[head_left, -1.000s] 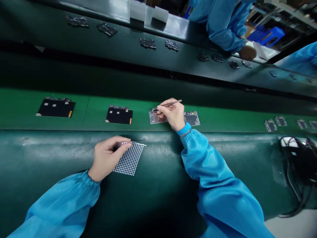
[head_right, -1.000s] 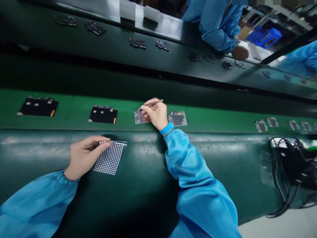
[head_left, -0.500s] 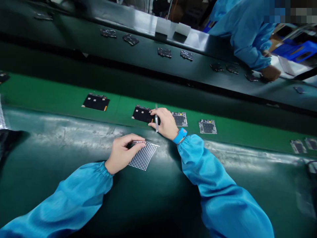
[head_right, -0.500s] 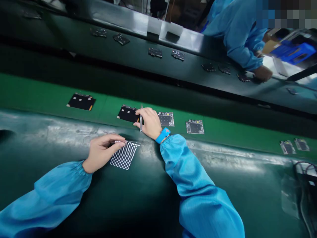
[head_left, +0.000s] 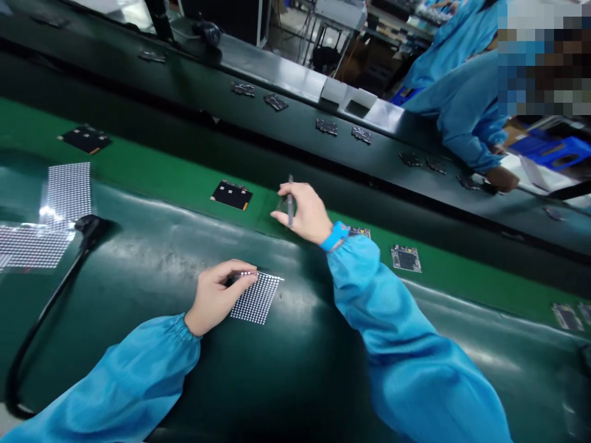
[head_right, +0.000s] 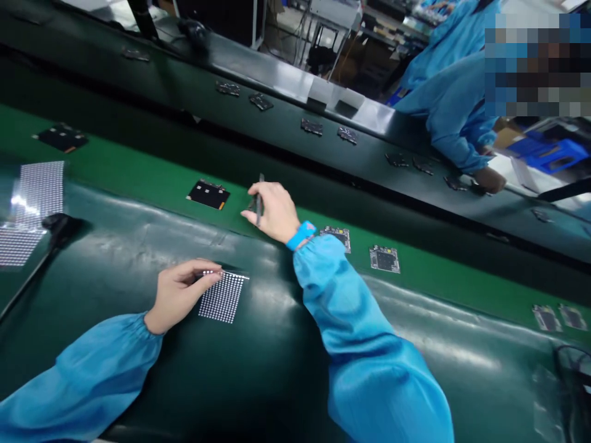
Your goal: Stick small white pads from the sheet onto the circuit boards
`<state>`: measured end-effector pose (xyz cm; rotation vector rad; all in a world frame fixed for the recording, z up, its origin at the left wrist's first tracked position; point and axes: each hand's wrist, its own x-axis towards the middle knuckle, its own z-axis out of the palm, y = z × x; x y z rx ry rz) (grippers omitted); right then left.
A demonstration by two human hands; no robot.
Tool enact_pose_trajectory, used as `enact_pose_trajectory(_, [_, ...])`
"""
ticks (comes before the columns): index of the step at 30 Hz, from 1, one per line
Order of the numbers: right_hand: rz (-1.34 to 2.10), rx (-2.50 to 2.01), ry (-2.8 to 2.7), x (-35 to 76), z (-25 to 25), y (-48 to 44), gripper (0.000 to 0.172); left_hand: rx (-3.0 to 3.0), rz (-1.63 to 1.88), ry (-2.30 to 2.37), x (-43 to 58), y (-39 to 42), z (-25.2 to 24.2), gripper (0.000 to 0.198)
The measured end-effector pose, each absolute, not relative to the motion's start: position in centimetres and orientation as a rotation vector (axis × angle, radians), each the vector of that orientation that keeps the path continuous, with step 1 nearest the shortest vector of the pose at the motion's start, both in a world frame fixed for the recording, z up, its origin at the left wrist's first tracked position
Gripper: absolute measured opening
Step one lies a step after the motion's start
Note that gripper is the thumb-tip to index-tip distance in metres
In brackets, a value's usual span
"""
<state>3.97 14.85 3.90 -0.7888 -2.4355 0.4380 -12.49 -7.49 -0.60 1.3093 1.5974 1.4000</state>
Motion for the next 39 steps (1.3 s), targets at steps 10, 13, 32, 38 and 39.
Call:
enact_pose_trajectory(10, [0.336,-0.926,-2.638,-3.4,-0.4,16.5,0.034,1.228,1.446,1.587,-13.6,-6.7,-1.1,0.01])
enact_pose_trajectory(13, [0.347,-0.868,-2.529,-3.3,2.2,16.8,0.036,1.187,1.45,1.572,-13.3,-6.5,-1.0,0.01])
enact_pose_trajectory(32, [1.24,-0.717,-2.033,6.2,3.9,5.4,0.016,1.013,1.435,1.488,-11.8,-5.3,-0.9,0.017])
enact_pose_trajectory(38, [1.136,-0.719,-2.1,8.9,2.7,3.7,0.015,1.092,1.368,1.412,-9.4,-4.4,-0.7,0.014])
enact_pose_trajectory(39, [1.131,-0.742,-2.091,9.4,2.7,3.7,0.015,1.094,1.359,1.39,-9.1,-4.2,-0.7,0.015])
